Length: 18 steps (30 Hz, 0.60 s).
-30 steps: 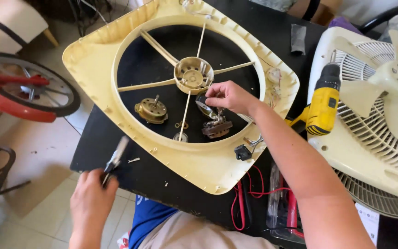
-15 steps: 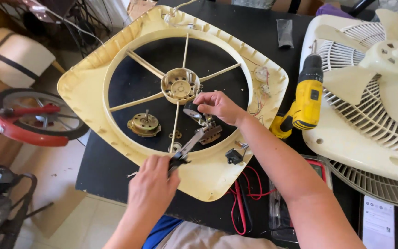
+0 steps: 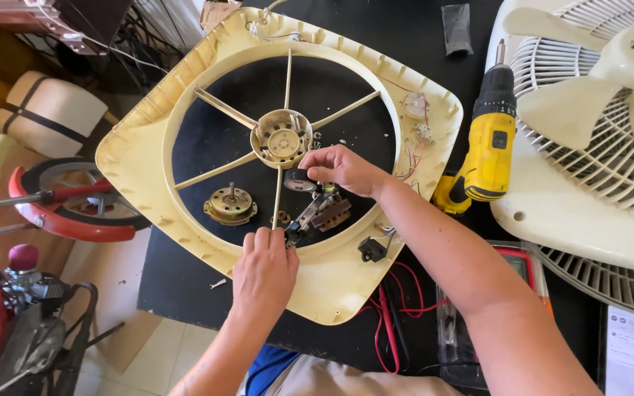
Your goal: Repairing a fan by stripping wires, twisting them together, and insulating the connections with electrical tape.
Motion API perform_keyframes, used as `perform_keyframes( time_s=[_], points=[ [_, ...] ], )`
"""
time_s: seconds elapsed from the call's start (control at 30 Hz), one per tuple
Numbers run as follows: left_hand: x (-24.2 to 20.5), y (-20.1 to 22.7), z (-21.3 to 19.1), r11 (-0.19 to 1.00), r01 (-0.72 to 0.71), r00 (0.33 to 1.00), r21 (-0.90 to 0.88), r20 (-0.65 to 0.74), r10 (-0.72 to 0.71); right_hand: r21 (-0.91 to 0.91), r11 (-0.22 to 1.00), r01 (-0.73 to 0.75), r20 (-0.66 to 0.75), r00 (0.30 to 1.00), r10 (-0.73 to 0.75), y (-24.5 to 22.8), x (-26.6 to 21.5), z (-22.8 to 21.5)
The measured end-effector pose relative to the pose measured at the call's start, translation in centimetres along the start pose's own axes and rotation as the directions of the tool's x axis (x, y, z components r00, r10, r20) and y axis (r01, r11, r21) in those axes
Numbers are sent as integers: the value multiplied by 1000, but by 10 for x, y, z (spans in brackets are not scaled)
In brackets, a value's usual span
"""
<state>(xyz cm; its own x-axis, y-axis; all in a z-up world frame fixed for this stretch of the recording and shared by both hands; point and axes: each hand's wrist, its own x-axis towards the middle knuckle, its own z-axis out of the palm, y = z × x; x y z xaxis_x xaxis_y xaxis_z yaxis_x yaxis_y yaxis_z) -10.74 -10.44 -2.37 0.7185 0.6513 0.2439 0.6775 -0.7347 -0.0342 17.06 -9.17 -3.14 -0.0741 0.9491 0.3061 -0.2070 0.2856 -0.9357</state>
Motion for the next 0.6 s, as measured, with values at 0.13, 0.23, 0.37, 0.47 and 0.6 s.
perform_keyframes(
  time_s=[0.13, 0.23, 0.37, 0.47, 0.6],
  points=[
    [3, 0, 1, 1000, -16, 1000, -11, -23, 16, 25, 1000, 1, -5, 1000, 0, -2, 1, 2],
    [4, 1, 2, 1000, -15, 999, 5, -30, 15, 34, 999, 5, -13, 1000, -5, -4, 0, 3],
    [7, 2, -1, 1000, -26, 999, 0, -41, 26, 27, 1000, 6, -23, 1000, -5, 2, 0, -1],
    [11, 0, 4, 998, -49, 996, 40, -76, 52, 11, 1000, 3, -24, 1000, -3, 3, 0, -1],
    [19, -4, 8, 998, -35, 998, 45, -56, 38, -4, 1000, 0, -26, 1000, -1, -3, -2, 2]
  ],
)
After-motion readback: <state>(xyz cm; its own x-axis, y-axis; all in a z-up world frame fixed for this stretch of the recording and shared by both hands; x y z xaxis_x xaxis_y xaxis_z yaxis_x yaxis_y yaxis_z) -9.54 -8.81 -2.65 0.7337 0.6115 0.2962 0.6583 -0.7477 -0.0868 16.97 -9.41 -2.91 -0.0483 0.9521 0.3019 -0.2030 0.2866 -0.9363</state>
